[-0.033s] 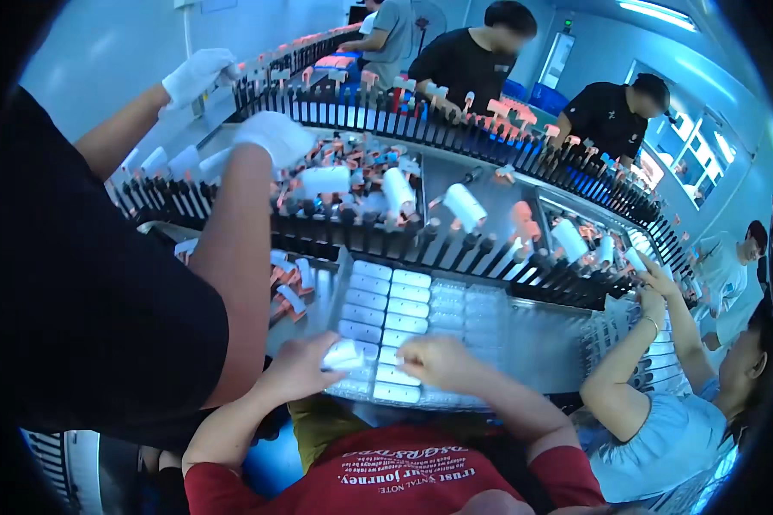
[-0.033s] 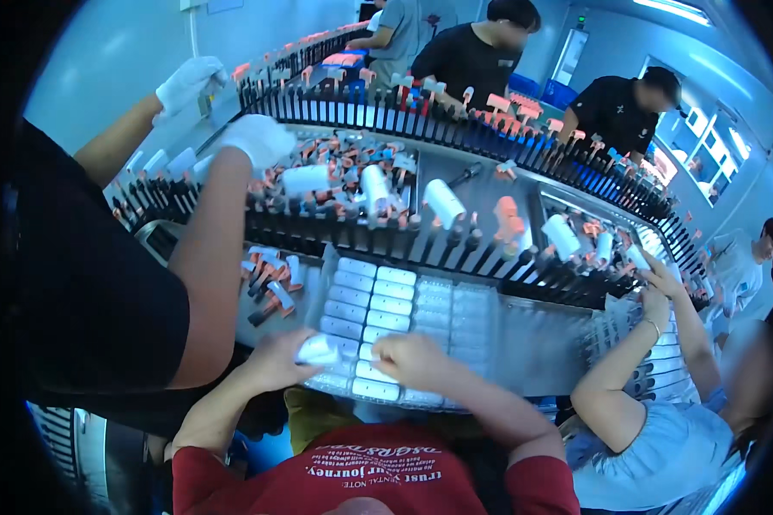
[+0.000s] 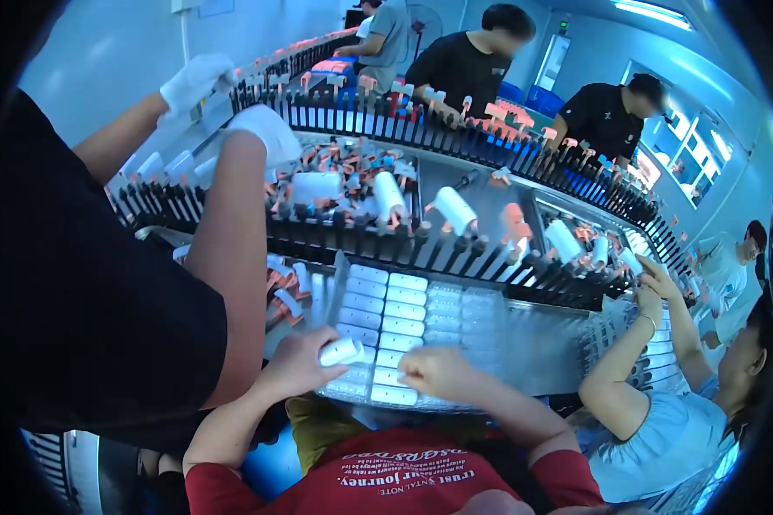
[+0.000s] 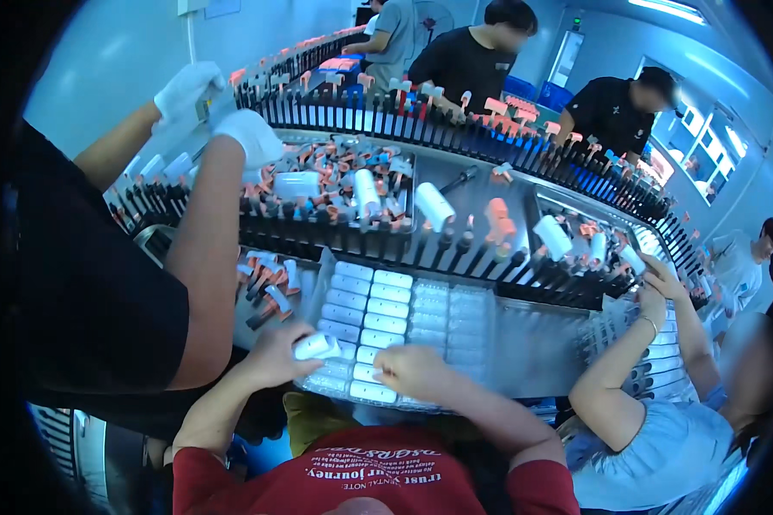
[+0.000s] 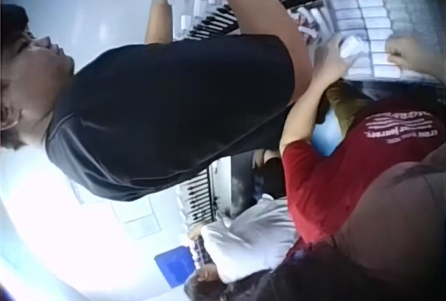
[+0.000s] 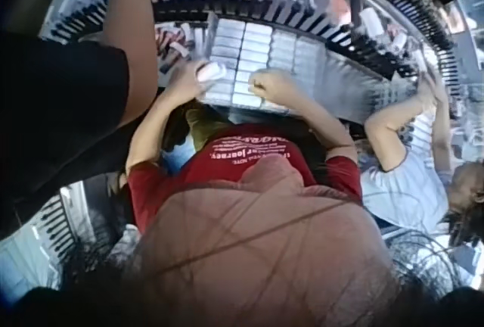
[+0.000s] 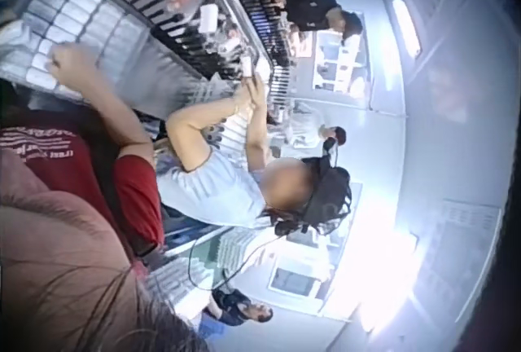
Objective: The person removes plastic covers from pegs on an assembly line conveyor by hand and places them into the compartments of a plastic tray, then covers the tray with a plastic sheet.
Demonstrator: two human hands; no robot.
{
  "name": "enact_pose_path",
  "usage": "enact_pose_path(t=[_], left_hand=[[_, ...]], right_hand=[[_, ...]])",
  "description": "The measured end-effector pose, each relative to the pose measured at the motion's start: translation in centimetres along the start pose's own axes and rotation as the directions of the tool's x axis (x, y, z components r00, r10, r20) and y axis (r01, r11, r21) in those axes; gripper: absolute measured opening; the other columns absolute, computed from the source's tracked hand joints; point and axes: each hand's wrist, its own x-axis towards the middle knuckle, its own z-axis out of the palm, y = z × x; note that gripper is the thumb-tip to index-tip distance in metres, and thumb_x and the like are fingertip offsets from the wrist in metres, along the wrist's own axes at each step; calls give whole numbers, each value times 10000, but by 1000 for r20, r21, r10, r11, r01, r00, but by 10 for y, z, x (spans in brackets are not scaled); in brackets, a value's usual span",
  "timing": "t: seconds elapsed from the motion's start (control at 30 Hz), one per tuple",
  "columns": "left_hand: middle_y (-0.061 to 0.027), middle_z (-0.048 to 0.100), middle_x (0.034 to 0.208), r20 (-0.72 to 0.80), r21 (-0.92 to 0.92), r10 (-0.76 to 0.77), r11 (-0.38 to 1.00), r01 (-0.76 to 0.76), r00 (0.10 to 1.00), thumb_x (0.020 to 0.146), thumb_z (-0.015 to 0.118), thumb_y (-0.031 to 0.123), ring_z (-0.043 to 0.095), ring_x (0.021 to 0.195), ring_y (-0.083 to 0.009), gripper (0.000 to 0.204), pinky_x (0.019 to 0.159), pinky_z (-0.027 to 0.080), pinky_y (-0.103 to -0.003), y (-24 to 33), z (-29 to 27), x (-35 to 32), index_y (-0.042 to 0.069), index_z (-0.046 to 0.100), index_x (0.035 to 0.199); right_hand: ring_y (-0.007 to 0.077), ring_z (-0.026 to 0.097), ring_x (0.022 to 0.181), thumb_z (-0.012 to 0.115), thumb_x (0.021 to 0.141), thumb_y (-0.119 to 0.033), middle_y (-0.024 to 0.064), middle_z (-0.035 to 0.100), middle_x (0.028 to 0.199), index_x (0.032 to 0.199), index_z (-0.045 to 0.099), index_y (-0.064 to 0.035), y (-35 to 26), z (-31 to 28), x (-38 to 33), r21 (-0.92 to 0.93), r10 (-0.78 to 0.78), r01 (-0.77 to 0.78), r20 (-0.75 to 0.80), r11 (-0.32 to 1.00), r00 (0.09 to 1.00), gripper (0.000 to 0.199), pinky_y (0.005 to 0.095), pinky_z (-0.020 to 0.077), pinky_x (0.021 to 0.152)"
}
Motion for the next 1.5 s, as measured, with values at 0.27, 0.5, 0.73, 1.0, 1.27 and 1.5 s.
enact_pose_path(t=[0.27, 0.5, 0.73, 1.0, 1.27, 1.5], left_hand=[[-202, 649, 965, -448, -327, 18, 927, -183, 894, 799, 690, 259, 641, 926, -321, 477, 802, 485, -397, 60, 20, 151, 2, 509, 1157], [-283, 637, 947, -583, -109, -66, 994, 2, 810, 780, 639, 231, 620, 920, -442, 474, 821, 476, -484, 107, 10, 245, -11, 455, 1143], [-238, 639, 1006, -390, 351, -77, 909, 226, 918, 767, 669, 262, 641, 919, -384, 467, 805, 499, -465, 109, -4, 251, -19, 512, 1106], [-192, 603, 1036, -661, 419, 194, 897, 141, 725, 771, 688, 158, 621, 959, -360, 354, 781, 499, -462, 55, 0, 224, 11, 544, 1058], [-177, 557, 1153, -896, -100, 2, 973, -208, 443, 879, 631, 210, 561, 1033, -284, 423, 890, 435, -381, -43, -11, 163, -39, 500, 1195], [-67, 584, 906, -603, -379, -176, 922, -85, 778, 832, 659, 199, 561, 802, -147, 344, 747, 458, -306, -10, 26, 58, 6, 541, 1092]], right_hand=[[300, 583, 948, 678, 784, -250, 107, 550, 977, 1011, 599, -75, -7, 37, -36, -246, -103, 62, -156, 967, 982, 297, 404, 515, 753], [327, 582, 952, 707, 746, -198, 140, 499, 1070, 1104, 538, -55, -6, 52, -46, -186, -98, 61, -192, 981, 977, 421, 426, 516, 762], [368, 632, 855, 733, 742, -233, 136, 464, 1186, 1207, 485, -107, 11, 61, -43, -128, -93, 65, -228, 990, 969, 542, 443, 535, 737], [361, 637, 783, 771, 680, -256, 187, 488, 1108, 1230, 441, -6, 7, 61, -31, -225, -43, -9, -228, 974, 973, 689, 425, 543, 622], [351, 633, 819, 727, 676, -241, 198, 515, 1048, 1094, 518, 48, -6, 52, -20, -251, -10, -27, -143, 968, 990, 550, 417, 546, 660], [379, 630, 809, 736, 699, -305, 221, 507, 1102, 1112, 497, 47, -5, 41, -27, -128, 33, -49, -126, 991, 991, 593, 453, 534, 693]])
